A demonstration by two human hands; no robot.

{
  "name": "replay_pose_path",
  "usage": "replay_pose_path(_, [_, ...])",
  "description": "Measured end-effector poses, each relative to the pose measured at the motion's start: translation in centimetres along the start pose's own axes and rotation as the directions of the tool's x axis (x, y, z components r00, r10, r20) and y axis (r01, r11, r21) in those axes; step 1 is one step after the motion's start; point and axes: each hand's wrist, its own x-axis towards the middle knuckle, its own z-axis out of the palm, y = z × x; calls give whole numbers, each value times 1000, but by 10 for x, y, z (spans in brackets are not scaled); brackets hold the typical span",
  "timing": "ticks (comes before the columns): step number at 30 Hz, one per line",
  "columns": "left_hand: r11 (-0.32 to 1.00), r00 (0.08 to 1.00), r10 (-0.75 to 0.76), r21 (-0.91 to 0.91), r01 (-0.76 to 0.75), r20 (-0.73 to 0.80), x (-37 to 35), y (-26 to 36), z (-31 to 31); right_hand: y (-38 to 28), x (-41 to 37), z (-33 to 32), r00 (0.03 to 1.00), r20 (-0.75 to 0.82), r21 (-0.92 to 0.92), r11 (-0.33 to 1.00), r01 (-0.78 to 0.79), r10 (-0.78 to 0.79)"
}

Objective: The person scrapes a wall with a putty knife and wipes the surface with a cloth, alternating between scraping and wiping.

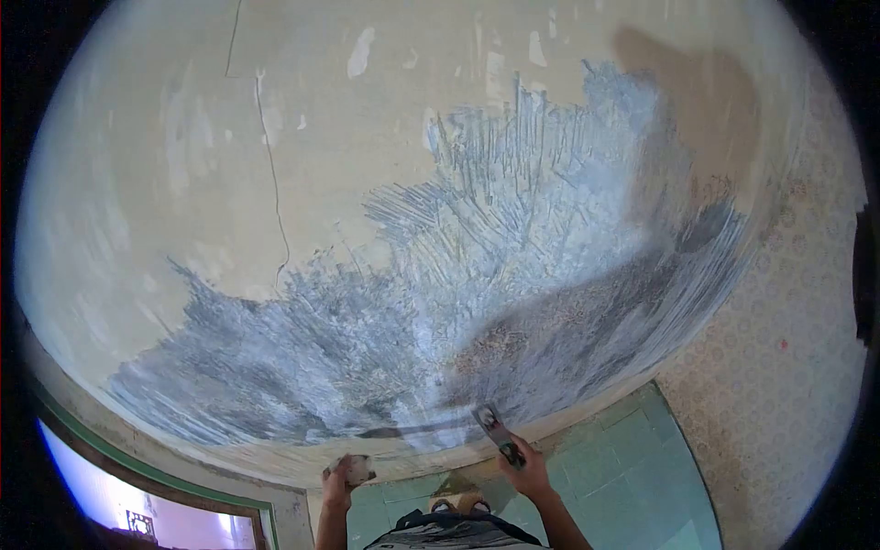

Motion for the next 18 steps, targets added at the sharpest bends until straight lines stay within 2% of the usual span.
replay_pose_path(1, [996, 997, 68, 55, -71, 42, -5, 3, 12, -13, 11, 5, 1000, 11, 1, 1000, 2, -2])
replay_pose_path(2, [1000, 999, 2, 13, -1, -50, 6, -8, 9, -29, 23, 10, 996, 53, 103, 993, 61, -67])
replay_pose_path(3, [1000, 998, 8, 8, -7, -58, -10, 6, 32, -41, 32, 17, 987, 86, 207, 971, 116, -136])
replay_pose_path(4, [998, 996, 37, -53, -33, 77, -34, 35, 77, -49, 38, 25, 986, 90, 211, 970, 122, -144])
replay_pose_path(5, [992, 974, 75, -116, -51, 213, -47, 50, 105, -56, 43, 31, 965, 186, 291, 948, 127, -186])
replay_pose_path(6, [992, 961, 122, -64, -109, 250, -46, 42, 106, -63, 46, 36, 932, 281, 369, 922, 117, -230])
replay_pose_path(7, [965, 965, 150, 180, -190, 215, -64, 55, 127, -73, 45, 39, 928, 291, 374, 921, 112, -232])
replay_pose_path(9, [862, 866, 225, 323, -390, 447, -72, 58, 138, -95, 34, 42, 870, 418, 566, 824, -25, -261])
replay_pose_path(10, [863, 869, 227, 322, -388, 440, -74, 60, 147, -100, 30, 45, 860, 462, 486, 873, -43, -214])
replay_pose_path(11, [866, 843, 218, 300, -399, 491, -76, 63, 157, -100, 26, 48, 858, 467, 483, 875, -47, -212])
replay_pose_path(13, [874, 813, 210, 269, -405, 542, -78, 63, 166, -99, 16, 52, 869, 467, 708, 659, -254, -167])
replay_pose_path(14, [846, 838, 223, 328, -420, 497, -78, 63, 168, -98, 10, 54, 895, 438, 680, 683, -267, -86])
replay_pose_path(15, [815, 860, 239, 388, -430, 451, -78, 62, 168, -93, 8, 51, 894, 440, 675, 688, -267, -85])
replay_pose_path(17, [851, 851, 258, 310, -425, 458, -71, 48, 160, -80, 2, 43, 850, 527, 562, 740, -370, 25])
replay_pose_path(18, [833, 848, 249, 344, -434, 468, -76, 51, 164, -85, -3, 47, 903, 428, 483, 839, -249, 21])
